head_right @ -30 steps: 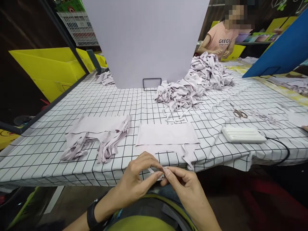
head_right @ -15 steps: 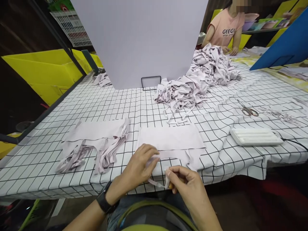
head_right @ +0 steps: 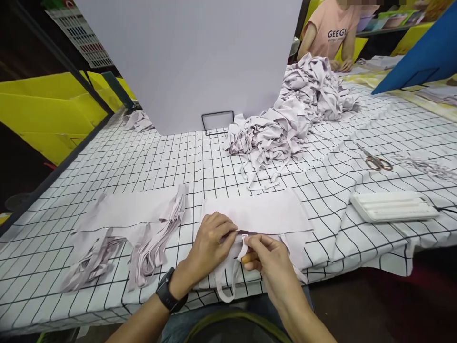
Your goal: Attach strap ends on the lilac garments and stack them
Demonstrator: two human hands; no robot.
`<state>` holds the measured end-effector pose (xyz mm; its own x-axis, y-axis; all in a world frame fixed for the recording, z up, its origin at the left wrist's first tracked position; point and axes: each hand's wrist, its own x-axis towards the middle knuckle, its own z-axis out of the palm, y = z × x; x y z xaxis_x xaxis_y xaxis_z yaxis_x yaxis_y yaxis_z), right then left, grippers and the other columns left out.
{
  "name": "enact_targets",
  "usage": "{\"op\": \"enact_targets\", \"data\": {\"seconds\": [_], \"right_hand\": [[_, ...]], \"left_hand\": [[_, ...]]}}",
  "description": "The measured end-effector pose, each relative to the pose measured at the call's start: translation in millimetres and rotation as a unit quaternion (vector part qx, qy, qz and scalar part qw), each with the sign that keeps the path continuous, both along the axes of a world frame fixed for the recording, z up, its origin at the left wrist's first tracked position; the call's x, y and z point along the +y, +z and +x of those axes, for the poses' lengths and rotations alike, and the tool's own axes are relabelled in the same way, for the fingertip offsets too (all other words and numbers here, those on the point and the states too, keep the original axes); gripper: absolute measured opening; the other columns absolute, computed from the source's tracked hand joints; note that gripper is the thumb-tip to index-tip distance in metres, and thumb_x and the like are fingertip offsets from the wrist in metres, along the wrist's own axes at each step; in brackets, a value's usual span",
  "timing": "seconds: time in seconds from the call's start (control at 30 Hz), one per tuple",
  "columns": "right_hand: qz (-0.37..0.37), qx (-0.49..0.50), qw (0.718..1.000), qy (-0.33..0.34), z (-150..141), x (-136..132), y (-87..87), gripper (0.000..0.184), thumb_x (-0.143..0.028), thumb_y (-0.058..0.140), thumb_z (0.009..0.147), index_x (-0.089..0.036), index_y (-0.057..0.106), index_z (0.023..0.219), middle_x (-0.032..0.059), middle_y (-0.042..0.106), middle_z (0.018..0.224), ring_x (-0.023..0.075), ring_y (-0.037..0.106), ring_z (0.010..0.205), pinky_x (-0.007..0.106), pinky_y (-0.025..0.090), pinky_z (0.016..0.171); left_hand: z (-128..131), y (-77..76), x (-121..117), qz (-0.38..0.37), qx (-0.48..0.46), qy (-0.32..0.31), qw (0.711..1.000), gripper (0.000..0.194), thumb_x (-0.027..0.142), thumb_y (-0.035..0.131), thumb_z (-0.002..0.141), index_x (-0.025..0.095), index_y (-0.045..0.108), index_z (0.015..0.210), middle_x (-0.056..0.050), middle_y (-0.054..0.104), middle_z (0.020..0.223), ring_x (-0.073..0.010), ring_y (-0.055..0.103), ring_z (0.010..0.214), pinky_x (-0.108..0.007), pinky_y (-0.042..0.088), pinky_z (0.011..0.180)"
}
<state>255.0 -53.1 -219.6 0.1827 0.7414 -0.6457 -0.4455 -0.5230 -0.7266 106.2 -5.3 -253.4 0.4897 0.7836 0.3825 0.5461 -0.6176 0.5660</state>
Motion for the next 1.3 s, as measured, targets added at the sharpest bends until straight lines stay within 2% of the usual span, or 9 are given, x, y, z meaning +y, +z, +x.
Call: {"op": "enact_targets", "data": {"seconds": [0.13, 0.37, 0.53, 0.63, 0.73, 0.93, 1.13, 1.2, 1.3], "right_hand": [[-0.015, -0.008, 1.000, -0.008, -2, 10, 1.6, 0.040, -0.041, 0.096, 0.040, -0.014, 0.070, 0.055, -0.0008, 0.059, 0.049, 0.0092, 0.055, 0.048, 0.017, 0.045, 0.042], [-0.006, -0.036, 0.999, 0.007, -2, 15, 2.3, 0.036, -0.041, 0.091, 0.048, -0.016, 0.066, 0.052, -0.0017, 0.055, 0.049, 0.0102, 0.052, 0.047, 0.020, 0.042, 0.041], [0.016, -0.052, 0.998, 0.021, -3, 16, 0.2, 0.039, -0.045, 0.089, 0.050, -0.018, 0.061, 0.050, -0.0040, 0.048, 0.046, 0.0079, 0.043, 0.044, 0.019, 0.033, 0.038], [0.031, -0.063, 0.996, 0.057, -2, 17, -1.3, 0.042, -0.047, 0.086, 0.055, -0.019, 0.056, 0.048, -0.0055, 0.043, 0.043, 0.0066, 0.036, 0.041, 0.019, 0.027, 0.037], [0.031, -0.070, 0.993, 0.087, -1, 17, -2.0, 0.045, -0.048, 0.085, 0.055, -0.020, 0.052, 0.046, -0.0062, 0.040, 0.042, 0.0061, 0.033, 0.041, 0.019, 0.024, 0.036], [0.023, -0.066, 0.993, 0.094, -1, 18, -1.3, 0.046, -0.049, 0.084, 0.054, -0.020, 0.049, 0.046, -0.0083, 0.036, 0.041, 0.0043, 0.027, 0.040, 0.018, 0.019, 0.036], [-0.007, -0.042, 0.987, 0.155, 2, 22, -3.1, 0.044, -0.045, 0.084, 0.052, -0.021, 0.048, 0.047, -0.0108, 0.033, 0.040, 0.0028, 0.022, 0.038, 0.017, 0.016, 0.036], [0.011, -0.056, 0.977, 0.205, 6, 16, -4.5, 0.044, -0.047, 0.083, 0.058, -0.021, 0.050, 0.048, -0.0093, 0.036, 0.039, 0.0039, 0.025, 0.037, 0.018, 0.019, 0.037], [0.060, -0.149, 0.947, 0.279, 26, 3, -3.4, 0.043, -0.052, 0.076, 0.074, -0.019, 0.058, 0.052, -0.0047, 0.044, 0.041, 0.0087, 0.038, 0.037, 0.022, 0.027, 0.039]], "left_hand": [[2, 1.6, -2, 0.032, -0.021, -0.009, 0.999, 0.014, 0.010, 0.056, 0.095, 0.016, 0.065, 0.085, -0.003, 0.067, 0.083, -0.0194, 0.057, 0.082, -0.037, 0.041, 0.074], [3, 3.5, -3, 0.065, 0.031, -0.023, 0.997, 0.023, 0.011, 0.048, 0.099, 0.016, 0.061, 0.080, -0.004, 0.064, 0.080, -0.0200, 0.052, 0.081, -0.038, 0.039, 0.075], [3, 2.4, -4, 0.096, 0.088, -0.046, 0.990, 0.022, 0.006, 0.046, 0.096, 0.015, 0.059, 0.080, -0.005, 0.059, 0.079, -0.0210, 0.048, 0.081, -0.039, 0.042, 0.079], [3, 1.9, -4, 0.094, 0.101, -0.049, 0.989, 0.022, 0.006, 0.045, 0.095, 0.015, 0.058, 0.080, -0.006, 0.058, 0.080, -0.0219, 0.047, 0.082, -0.039, 0.043, 0.079], [1, 2.5, -3, 0.099, 0.104, -0.050, 0.988, 0.022, 0.006, 0.046, 0.095, 0.016, 0.057, 0.078, -0.006, 0.056, 0.079, -0.0221, 0.046, 0.081, -0.038, 0.044, 0.078], [0, 3.4, -2, 0.126, 0.127, -0.061, 0.982, 0.024, 0.005, 0.045, 0.094, 0.015, 0.055, 0.075, -0.007, 0.053, 0.078, -0.0222, 0.045, 0.079, -0.037, 0.045, 0.075], [2, 3.5, 1, 0.099, 0.152, -0.080, 0.980, 0.025, 0.002, 0.041, 0.092, 0.018, 0.052, 0.077, -0.007, 0.055, 0.080, -0.0238, 0.047, 0.081, -0.038, 0.047, 0.077], [0, 8.1, -1, 0.081, 0.157, -0.085, 0.981, 0.023, 0.002, 0.043, 0.093, 0.019, 0.051, 0.078, -0.007, 0.056, 0.083, -0.0237, 0.048, 0.084, -0.038, 0.047, 0.078], [-13, 19.7, -10, 0.042, 0.169, -0.096, 0.980, 0.018, 0.002, 0.045, 0.092, 0.018, 0.053, 0.089, -0.007, 0.059, 0.093, -0.0237, 0.052, 0.091, -0.041, 0.047, 0.085]]}}
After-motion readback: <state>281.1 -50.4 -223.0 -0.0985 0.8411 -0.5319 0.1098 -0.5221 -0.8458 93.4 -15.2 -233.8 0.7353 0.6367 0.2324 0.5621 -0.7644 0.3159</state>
